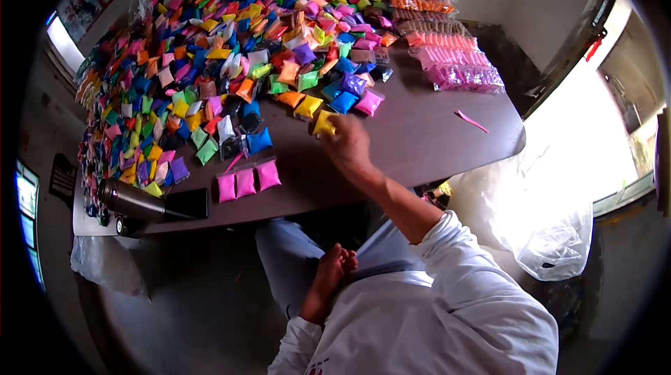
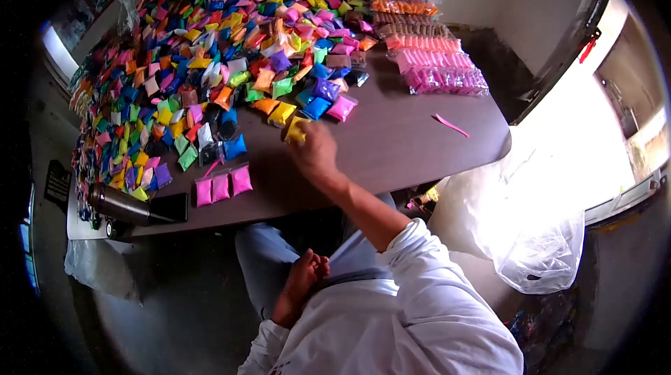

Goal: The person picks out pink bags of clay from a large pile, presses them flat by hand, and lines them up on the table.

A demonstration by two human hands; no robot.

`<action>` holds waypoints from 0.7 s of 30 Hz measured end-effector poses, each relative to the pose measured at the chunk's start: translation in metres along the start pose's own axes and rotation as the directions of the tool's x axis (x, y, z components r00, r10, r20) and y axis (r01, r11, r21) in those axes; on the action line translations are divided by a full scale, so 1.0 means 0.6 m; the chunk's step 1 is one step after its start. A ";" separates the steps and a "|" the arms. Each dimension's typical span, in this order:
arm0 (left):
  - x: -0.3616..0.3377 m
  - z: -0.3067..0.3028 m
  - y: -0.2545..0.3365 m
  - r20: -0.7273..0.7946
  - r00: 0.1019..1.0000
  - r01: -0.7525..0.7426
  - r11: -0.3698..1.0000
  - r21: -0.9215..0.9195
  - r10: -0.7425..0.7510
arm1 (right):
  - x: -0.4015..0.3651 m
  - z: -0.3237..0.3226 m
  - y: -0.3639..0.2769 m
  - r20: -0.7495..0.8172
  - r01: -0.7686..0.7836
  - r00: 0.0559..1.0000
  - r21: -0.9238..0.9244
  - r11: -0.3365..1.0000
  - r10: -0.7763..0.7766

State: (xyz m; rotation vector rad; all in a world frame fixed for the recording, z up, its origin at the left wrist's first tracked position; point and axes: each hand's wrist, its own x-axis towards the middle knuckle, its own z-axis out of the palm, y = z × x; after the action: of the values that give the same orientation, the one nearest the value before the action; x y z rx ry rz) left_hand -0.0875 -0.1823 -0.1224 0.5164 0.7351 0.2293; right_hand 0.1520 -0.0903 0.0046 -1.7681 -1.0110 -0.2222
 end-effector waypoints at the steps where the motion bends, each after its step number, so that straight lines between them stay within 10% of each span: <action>1: 0.004 -0.009 -0.005 0.027 1.000 0.003 1.000 -0.012 -0.002 | 0.016 -0.009 0.031 -0.114 0.023 0.993 -0.085 0.996 -0.032; 6: -0.005 0.002 -0.001 0.034 0.999 -0.014 1.000 0.006 0.014 | 0.101 -0.063 0.151 -0.243 -0.151 0.968 -0.391 0.908 0.057; 8: -0.003 0.006 0.002 0.026 1.000 0.002 0.999 0.052 -0.004 | 0.112 -0.084 0.171 0.114 -0.152 0.965 -0.488 0.860 0.235; 13: 0.023 -0.020 -0.016 0.027 0.998 0.064 0.996 -0.065 -0.062 | 0.106 -0.116 0.174 0.275 -0.244 0.937 0.067 0.967 0.218; 15: 0.029 -0.030 -0.022 0.010 0.995 0.103 0.983 -0.151 -0.103 | 0.052 -0.149 0.121 0.448 -0.467 0.871 0.630 0.620 0.202; 21: 0.022 -0.017 -0.015 0.096 0.993 0.078 0.992 -0.096 -0.069 | -0.152 -0.212 0.018 0.711 -0.702 0.690 0.615 0.359 0.133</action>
State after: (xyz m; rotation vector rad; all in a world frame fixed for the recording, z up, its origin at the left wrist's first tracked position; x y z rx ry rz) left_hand -0.0848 -0.1812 -0.1408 0.4021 0.6481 0.1714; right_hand 0.1409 -0.2468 0.0010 -1.0179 -0.7238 1.1016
